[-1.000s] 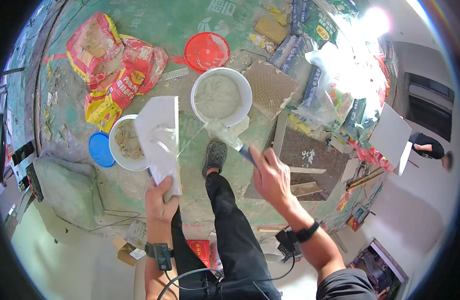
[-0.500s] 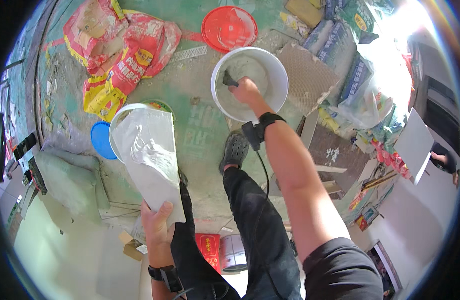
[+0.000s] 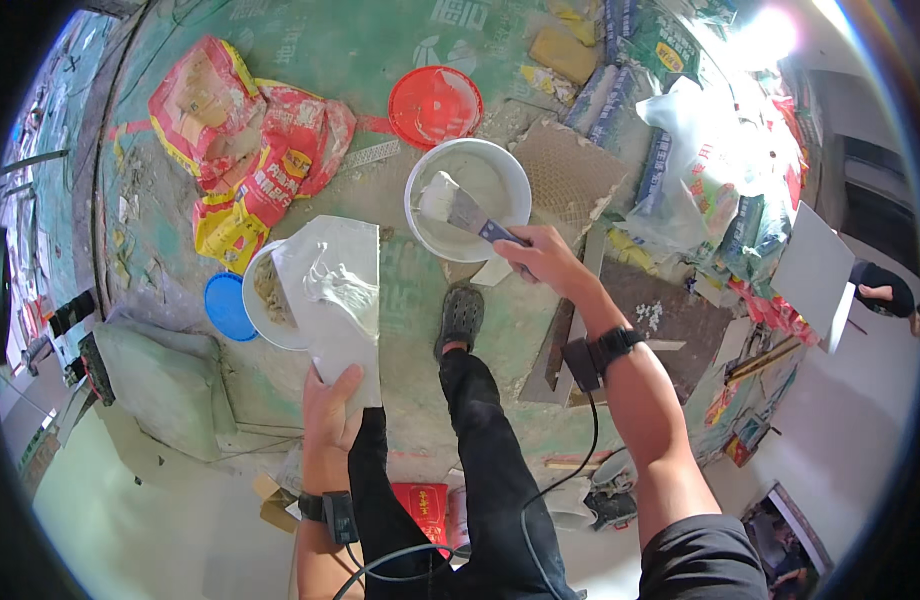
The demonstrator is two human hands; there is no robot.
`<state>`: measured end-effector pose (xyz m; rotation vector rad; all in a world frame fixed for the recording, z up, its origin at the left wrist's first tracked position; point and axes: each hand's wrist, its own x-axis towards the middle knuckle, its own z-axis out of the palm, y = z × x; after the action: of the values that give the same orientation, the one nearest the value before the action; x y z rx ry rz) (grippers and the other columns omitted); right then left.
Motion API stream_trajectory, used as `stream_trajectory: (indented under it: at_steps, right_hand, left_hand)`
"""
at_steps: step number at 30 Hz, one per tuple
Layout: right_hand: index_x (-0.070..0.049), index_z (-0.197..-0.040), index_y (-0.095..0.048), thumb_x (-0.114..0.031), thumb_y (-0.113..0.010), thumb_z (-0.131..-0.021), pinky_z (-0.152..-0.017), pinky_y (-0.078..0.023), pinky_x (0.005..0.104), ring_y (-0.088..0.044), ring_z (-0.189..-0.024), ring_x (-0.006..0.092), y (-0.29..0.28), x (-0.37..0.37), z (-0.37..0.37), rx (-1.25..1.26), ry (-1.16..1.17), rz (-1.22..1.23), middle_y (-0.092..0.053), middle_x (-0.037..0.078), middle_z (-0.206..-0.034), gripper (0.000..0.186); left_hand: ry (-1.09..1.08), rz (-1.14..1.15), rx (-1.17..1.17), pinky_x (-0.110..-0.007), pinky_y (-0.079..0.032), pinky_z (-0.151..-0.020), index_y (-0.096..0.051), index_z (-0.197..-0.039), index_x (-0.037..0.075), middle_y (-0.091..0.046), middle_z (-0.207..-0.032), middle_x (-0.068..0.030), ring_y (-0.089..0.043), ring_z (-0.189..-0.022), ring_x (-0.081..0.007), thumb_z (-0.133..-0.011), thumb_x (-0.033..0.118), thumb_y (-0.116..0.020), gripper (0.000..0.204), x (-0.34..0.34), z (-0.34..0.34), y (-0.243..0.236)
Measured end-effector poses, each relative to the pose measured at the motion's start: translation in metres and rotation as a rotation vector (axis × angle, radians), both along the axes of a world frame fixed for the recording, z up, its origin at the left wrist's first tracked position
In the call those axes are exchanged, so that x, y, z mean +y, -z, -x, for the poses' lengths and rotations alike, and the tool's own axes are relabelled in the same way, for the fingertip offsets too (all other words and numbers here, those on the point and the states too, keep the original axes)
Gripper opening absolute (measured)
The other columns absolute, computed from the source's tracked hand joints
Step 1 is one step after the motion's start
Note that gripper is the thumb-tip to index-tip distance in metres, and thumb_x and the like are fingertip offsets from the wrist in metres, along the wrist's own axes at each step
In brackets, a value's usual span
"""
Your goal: Apply mortar to the back of a ceramic tile using a putty knife or trowel.
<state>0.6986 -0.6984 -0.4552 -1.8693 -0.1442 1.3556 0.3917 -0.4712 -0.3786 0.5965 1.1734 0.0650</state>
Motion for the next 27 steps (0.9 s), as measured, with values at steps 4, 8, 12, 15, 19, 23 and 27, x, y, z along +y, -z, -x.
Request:
stream_trajectory:
  at_steps: [4,8,12,15,19,23,27]
  right_hand:
    - [0.0,-0.107,-0.075,-0.029,-0.07,-0.098,-0.052,-0.04,0.0268,-0.05,-0.056,0.007,-0.085,-0.007,0.02,-0.125,0.07,0.009,-0.057,-0.002,-0.067,0.031]
    - [0.001,-0.125,-0.071,-0.017,-0.073,-0.093,-0.068,-0.05,0.0302,-0.058,-0.075,0.0118,-0.145,0.0,0.062,-0.419,0.049,0.002,-0.067,0.006,-0.085,0.037]
    - [-0.011,-0.135,-0.067,-0.001,-0.075,-0.081,-0.064,-0.053,0.0393,-0.062,-0.071,0.0305,-0.154,0.001,0.102,-0.963,-0.239,-0.104,-0.056,0.009,-0.088,0.056]
    - [-0.013,-0.136,-0.067,0.0,-0.075,-0.076,-0.063,-0.053,0.0391,-0.062,-0.072,0.0263,-0.151,-0.009,0.123,-1.131,-0.424,-0.034,-0.055,0.008,-0.09,0.062]
    - [-0.012,-0.137,-0.066,0.001,-0.074,-0.072,-0.062,-0.053,0.0381,-0.061,-0.072,0.0251,-0.174,-0.007,0.145,-1.106,-0.44,-0.003,-0.054,0.007,-0.088,0.067]
    - [-0.011,-0.137,-0.067,0.002,-0.074,-0.072,-0.061,-0.053,0.0374,-0.061,-0.072,0.0246,-0.193,-0.006,0.158,-1.054,-0.471,0.027,-0.053,0.006,-0.087,0.067]
    - [-0.011,-0.135,-0.068,0.002,-0.074,-0.072,-0.059,-0.051,0.037,-0.06,-0.07,0.0236,-0.198,-0.009,0.164,-1.068,-0.472,0.034,-0.052,0.007,-0.086,0.065]
  left_hand:
    - [0.035,0.046,-0.09,-0.04,-0.053,-0.1,-0.051,-0.141,0.002,-0.064,-0.128,-0.0091,-0.064,-0.114,-0.0229,-0.088,0.001,-0.078,0.059,-0.009,-0.016,0.001]
    - [0.035,0.1,-0.079,-0.039,-0.052,-0.101,-0.054,-0.136,-0.002,-0.066,-0.126,-0.0107,-0.066,-0.114,-0.0238,-0.088,0.0,-0.079,0.055,-0.021,-0.025,-0.011]
    - [0.048,0.206,-0.108,-0.039,-0.055,-0.097,-0.054,-0.135,-0.003,-0.068,-0.124,-0.0126,-0.068,-0.112,-0.0257,-0.091,0.0,-0.076,0.05,-0.029,-0.038,-0.036]
    - [0.002,0.258,-0.187,-0.037,-0.054,-0.093,-0.055,-0.133,0.0,-0.068,-0.118,-0.0088,-0.066,-0.105,-0.0217,-0.092,0.005,-0.077,0.046,-0.029,-0.042,-0.052]
    - [-0.089,0.288,-0.208,-0.038,-0.055,-0.087,-0.055,-0.131,-0.001,-0.068,-0.117,-0.0098,-0.067,-0.099,-0.0223,-0.094,0.004,-0.075,0.042,-0.03,-0.027,-0.051]
    - [-0.152,0.336,-0.226,-0.038,-0.054,-0.08,-0.056,-0.129,0.0,-0.067,-0.113,-0.0095,-0.066,-0.091,-0.0216,-0.095,0.006,-0.074,0.039,-0.03,-0.018,-0.05]
    - [-0.157,0.367,-0.253,-0.039,-0.053,-0.079,-0.056,-0.127,0.0,-0.066,-0.108,-0.0076,-0.064,-0.088,-0.0203,-0.096,0.007,-0.073,0.035,-0.025,-0.015,-0.049]
